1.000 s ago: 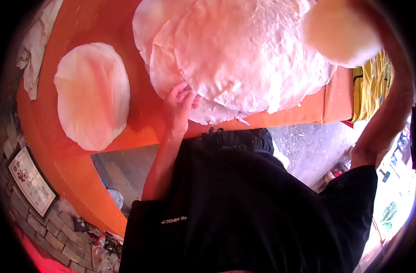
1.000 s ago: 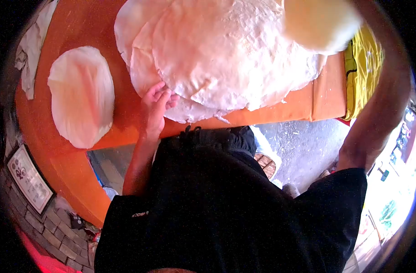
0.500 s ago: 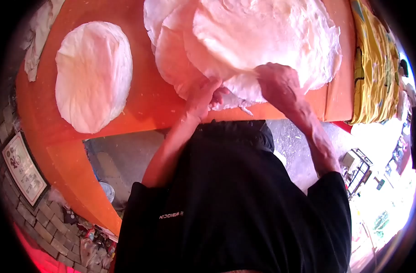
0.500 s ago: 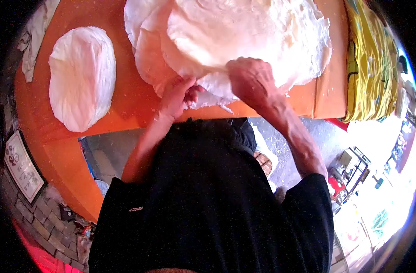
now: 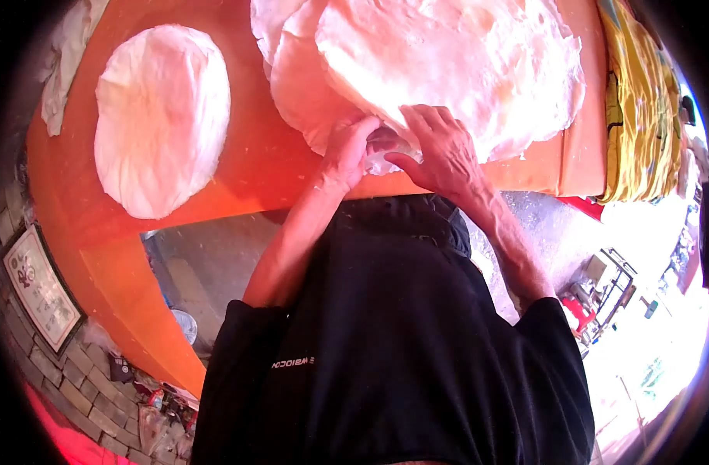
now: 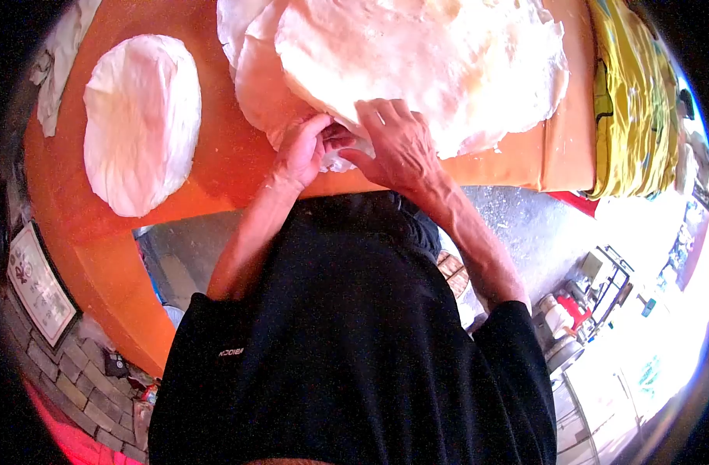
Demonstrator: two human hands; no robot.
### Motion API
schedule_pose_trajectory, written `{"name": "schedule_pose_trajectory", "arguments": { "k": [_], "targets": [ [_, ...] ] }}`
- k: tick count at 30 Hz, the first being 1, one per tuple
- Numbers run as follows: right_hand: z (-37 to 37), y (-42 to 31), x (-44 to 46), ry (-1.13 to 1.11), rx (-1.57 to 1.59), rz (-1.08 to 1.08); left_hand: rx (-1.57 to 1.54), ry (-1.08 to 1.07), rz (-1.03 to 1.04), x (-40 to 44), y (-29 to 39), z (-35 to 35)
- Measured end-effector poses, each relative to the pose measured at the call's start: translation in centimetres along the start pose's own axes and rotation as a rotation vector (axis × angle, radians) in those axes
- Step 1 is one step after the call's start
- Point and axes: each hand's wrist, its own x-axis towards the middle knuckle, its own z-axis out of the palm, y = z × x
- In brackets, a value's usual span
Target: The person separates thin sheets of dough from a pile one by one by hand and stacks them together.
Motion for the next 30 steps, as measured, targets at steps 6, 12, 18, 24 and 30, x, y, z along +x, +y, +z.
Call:
{"name": "schedule_pose_trajectory", "arguments": {
  "k": [6, 12, 18, 24, 30],
  "targets": [
    [-2.2, 2.7, 3.4, -0.438, -0.317, 0.254, 0.176, -0.031, 0.133, -0.2, -0.3, -0.5],
    [-17.5, -1.7, 6.0, 0.263, -0.384, 0.215, 0.44, 0.185, 0.197, -5.0, 0.3, -4.6],
    [-7.8, 2.2, 4.2, -0.086, -0.34, 0.147, 0.408, 0.259, 0.202, -5.8, 0.9, -4.2],
    [-9.4, 8.4, 6.7, -0.101, -0.443, -0.004, 0.188, 0.108, -0.126, -1.4, -2.3, 0.3],
    [-16.7, 3.1, 4.9, 0.2, -0.461, 0.101, -0.019, -0.021, -0.128, 0.0, -3.6, 1.5]
  ]
}}
